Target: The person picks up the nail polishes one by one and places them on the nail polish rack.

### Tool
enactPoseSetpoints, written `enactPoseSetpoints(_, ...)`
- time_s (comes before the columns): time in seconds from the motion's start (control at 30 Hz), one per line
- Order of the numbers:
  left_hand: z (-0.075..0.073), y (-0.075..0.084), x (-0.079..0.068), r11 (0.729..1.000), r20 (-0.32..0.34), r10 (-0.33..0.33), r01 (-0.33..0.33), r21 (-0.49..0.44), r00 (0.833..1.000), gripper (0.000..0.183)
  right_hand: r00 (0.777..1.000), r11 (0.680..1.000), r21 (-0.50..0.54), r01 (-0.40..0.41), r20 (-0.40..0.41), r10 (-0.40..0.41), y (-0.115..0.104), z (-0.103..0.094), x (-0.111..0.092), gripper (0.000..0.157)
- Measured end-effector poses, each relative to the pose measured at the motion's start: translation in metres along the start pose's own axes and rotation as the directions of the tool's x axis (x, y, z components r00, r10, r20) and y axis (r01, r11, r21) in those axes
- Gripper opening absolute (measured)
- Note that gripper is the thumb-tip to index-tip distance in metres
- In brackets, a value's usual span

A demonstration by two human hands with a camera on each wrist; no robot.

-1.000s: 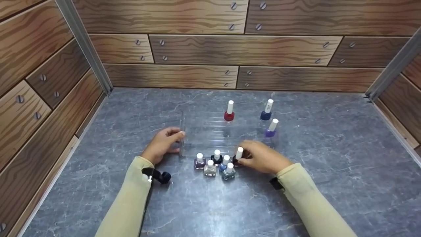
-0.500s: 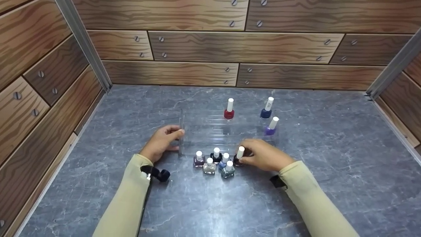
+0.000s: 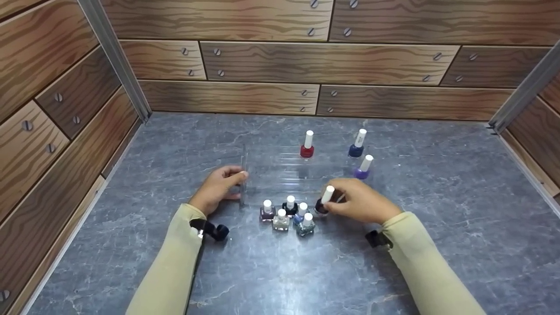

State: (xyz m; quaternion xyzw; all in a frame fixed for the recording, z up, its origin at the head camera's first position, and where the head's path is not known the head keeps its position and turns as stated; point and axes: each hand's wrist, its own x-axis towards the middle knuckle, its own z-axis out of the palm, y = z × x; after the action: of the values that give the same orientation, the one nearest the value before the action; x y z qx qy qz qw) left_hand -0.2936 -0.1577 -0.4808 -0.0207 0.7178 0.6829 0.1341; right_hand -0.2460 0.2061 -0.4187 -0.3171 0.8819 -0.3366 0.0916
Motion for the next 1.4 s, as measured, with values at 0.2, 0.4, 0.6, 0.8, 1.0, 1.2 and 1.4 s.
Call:
enactPoseSetpoints(0.2,0.001,-0.001,0.001,1.0,-0.002,-0.004,0.004,0.001,1.0,0.052,0.992,0.991,0.132,0.02,-0.127,-0.003,-0.003,-0.002,0.0,0.01)
enactPoseSetpoints(0.4,0.001,-0.001,0.001,1.0,-0.01,0.007,-0.007,0.009,1.0,0.051,0.966,0.977,0.214,0.022,-0.256,0.035,-0.008,-0.004,0.002,0.011)
enactPoseSetpoints(0.6,0.0,0.0,0.001,1.0,-0.004,0.019,-0.019,0.005,1.0,0.053,0.931,0.97,0.243,-0.004,-0.353,0.093,-0.012,-0.007,0.003,0.014)
enactPoseSetpoints(0.8,0.001,0.0,0.0,1.0,-0.006,0.008,-0.008,-0.006,1.0,0.052,0.892,0.957,0.291,0.002,-0.432,0.129,-0.013,-0.006,0.004,0.015)
enactPoseSetpoints(1.0,0.001,0.0,0.001,1.0,-0.008,0.018,-0.018,0.001,1.0,0.052,0.858,0.941,0.337,0.038,-0.493,0.143,-0.012,-0.006,0.005,0.018)
enactPoseSetpoints(1.2,0.001,-0.002,0.002,1.0,-0.004,0.018,-0.018,0.005,1.0,0.054,0.843,0.938,0.341,0.059,-0.52,0.136,-0.012,-0.005,0.006,0.017)
enactPoseSetpoints(1.4,0.001,-0.002,0.001,1.0,-0.003,0.019,-0.019,0.011,1.0,0.056,0.855,0.947,0.321,0.028,-0.499,0.144,-0.014,-0.006,0.005,0.017)
